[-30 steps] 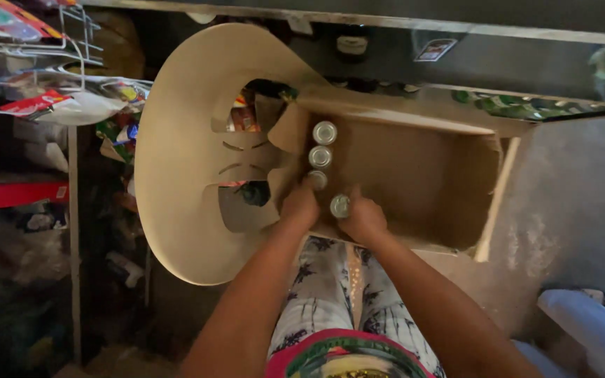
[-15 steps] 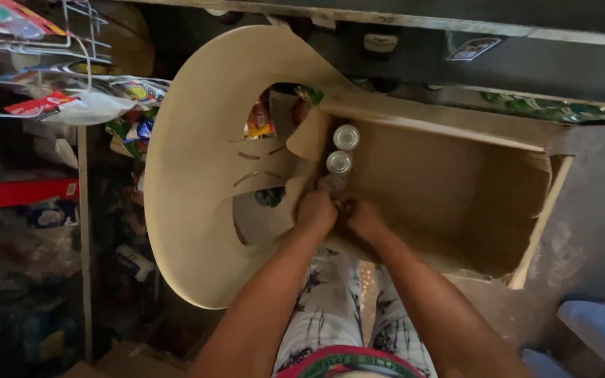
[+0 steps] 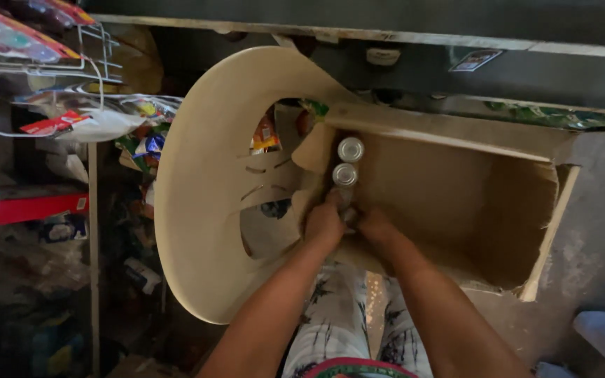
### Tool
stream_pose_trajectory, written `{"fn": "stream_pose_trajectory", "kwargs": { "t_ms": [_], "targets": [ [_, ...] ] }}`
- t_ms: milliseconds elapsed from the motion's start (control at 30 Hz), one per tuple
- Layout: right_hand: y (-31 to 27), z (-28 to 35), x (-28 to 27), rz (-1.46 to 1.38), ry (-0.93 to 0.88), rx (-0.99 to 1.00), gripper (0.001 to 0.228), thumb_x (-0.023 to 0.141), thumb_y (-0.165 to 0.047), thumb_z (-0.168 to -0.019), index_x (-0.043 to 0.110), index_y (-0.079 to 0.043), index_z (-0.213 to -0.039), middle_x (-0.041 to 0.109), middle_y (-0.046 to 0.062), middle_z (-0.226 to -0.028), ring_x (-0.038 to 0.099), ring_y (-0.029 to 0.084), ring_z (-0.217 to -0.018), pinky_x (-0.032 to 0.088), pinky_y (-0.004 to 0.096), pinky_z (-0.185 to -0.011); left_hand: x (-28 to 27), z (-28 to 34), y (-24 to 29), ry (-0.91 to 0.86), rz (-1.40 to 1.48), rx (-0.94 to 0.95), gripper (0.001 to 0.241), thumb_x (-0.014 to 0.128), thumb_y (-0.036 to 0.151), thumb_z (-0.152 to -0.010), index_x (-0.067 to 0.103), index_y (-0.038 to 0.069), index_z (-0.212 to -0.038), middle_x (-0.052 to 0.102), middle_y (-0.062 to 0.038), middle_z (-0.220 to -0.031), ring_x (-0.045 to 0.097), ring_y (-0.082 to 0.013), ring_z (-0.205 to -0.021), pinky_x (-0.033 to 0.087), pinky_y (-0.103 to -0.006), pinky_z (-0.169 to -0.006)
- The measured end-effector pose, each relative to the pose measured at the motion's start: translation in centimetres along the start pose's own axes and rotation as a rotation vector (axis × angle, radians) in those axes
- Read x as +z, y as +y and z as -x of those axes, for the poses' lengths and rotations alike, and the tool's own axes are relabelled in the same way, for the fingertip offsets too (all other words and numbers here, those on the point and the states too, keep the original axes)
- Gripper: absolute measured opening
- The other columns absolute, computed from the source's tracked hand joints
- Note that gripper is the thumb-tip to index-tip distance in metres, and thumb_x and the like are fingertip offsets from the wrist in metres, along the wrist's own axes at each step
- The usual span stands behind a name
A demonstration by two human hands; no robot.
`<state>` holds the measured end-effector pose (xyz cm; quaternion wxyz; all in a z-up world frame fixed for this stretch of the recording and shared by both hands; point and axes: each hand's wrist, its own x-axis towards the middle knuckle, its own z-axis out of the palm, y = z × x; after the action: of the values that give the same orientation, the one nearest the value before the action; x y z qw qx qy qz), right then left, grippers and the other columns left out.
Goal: Packing various canned goods from a shelf into a cardboard box.
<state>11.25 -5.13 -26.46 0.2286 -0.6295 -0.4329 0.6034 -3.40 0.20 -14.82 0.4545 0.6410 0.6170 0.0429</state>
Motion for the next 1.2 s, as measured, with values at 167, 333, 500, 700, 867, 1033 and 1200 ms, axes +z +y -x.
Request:
{"fn": "stream_pose_trajectory", "kwargs": {
  "t_ms": [167,333,500,700,867,1033,1200],
  "targets": [
    [3.1,-1.7,0.9,-0.262,-0.053,0.027,0.043,0.069,-0.016,-0.083,0.068,-0.005,-0.124,0.074,0.017,-0.119,0.068,0.028,-0.104,0.056,0.041,-0.091,0.8,-1.4,-1.2,-0.129,-0.052,-0.14,0.054,0.07,0.012,-0.083,0.054,0.008,-0.135,0.067,-0.025,-0.12,0.066,-0.0454,-0.109,0.057,-0.0527,-0.086],
    [5.6,-1.4,1.6,0.333,0.015,-0.024,0.031,0.067,-0.02,-0.087,0.076,-0.003,-0.111,0.075,0.024,-0.111,0.07,0.038,-0.1,0.056,0.047,-0.088,0.4,-0.1,-0.2,-0.122,-0.303,-0.128,0.046,0.056,0.007,-0.096,0.051,0.007,-0.142,0.066,-0.028,-0.126,0.063,-0.0457,-0.115,0.051,-0.0548,-0.092],
    [-4.5,4.9,-2.5,0.571,0.137,0.134,0.029,0.07,-0.026,-0.083,0.079,-0.005,-0.102,0.075,0.022,-0.105,0.073,0.04,-0.097,0.058,0.047,-0.086,-0.4,2.1,3.9,-0.004,-0.011,-0.141,0.031,0.048,0.033,-0.114,0.062,0.006,-0.123,0.068,-0.023,-0.121,0.062,-0.0451,-0.11,0.046,-0.0534,-0.092],
    [-12.9,8.5,-7.5,0.294,0.462,-0.175,0.031,0.064,-0.024,-0.089,0.076,-0.01,-0.114,0.074,0.021,-0.107,0.07,0.042,-0.099,0.055,0.048,-0.085,-3.1,4.4,11.9,0.096,-0.124,0.224,0.018,0.058,0.013,-0.092,0.064,0.01,-0.11,0.069,-0.018,-0.108,0.063,-0.0444,-0.097,0.049,-0.0563,-0.08],
    [-19.0,12.2,-11.9,0.179,0.604,-0.213,0.031,0.064,-0.021,-0.088,0.076,-0.009,-0.113,0.078,0.017,-0.1,0.074,0.033,-0.088,0.057,0.041,-0.079,-3.4,2.7,16.0,0.339,0.024,0.577,0.012,0.065,0.01,-0.086,0.068,0.006,-0.097,0.07,-0.018,-0.1,0.066,-0.0409,-0.096,0.054,-0.0503,-0.081],
    [-23.3,14.9,-16.0,0.007,0.683,-0.365,0.035,0.06,-0.014,-0.086,0.077,-0.013,-0.116,0.08,0.012,-0.087,0.075,0.02,-0.074,0.057,0.033,-0.069,-6.5,5.9,23.9,0.415,0.069,0.726,0.01,0.067,0.006,-0.083,0.067,0.005,-0.093,0.068,-0.017,-0.096,0.066,-0.0397,-0.092,0.054,-0.0482,-0.078],
    [-30.7,19.4,-19.8,0.027,0.842,-0.544,0.033,0.059,-0.009,-0.082,0.078,-0.008,-0.109,0.08,0.01,-0.086,0.074,0.017,-0.073,0.057,0.032,-0.068,-9.6,7.8,30.8,0.556,0.22,0.965,0.009,0.067,0.004,-0.085,0.069,0.006,-0.093,0.068,-0.016,-0.092,0.067,-0.0378,-0.087,0.055,-0.0452,-0.076]
  ]
}}
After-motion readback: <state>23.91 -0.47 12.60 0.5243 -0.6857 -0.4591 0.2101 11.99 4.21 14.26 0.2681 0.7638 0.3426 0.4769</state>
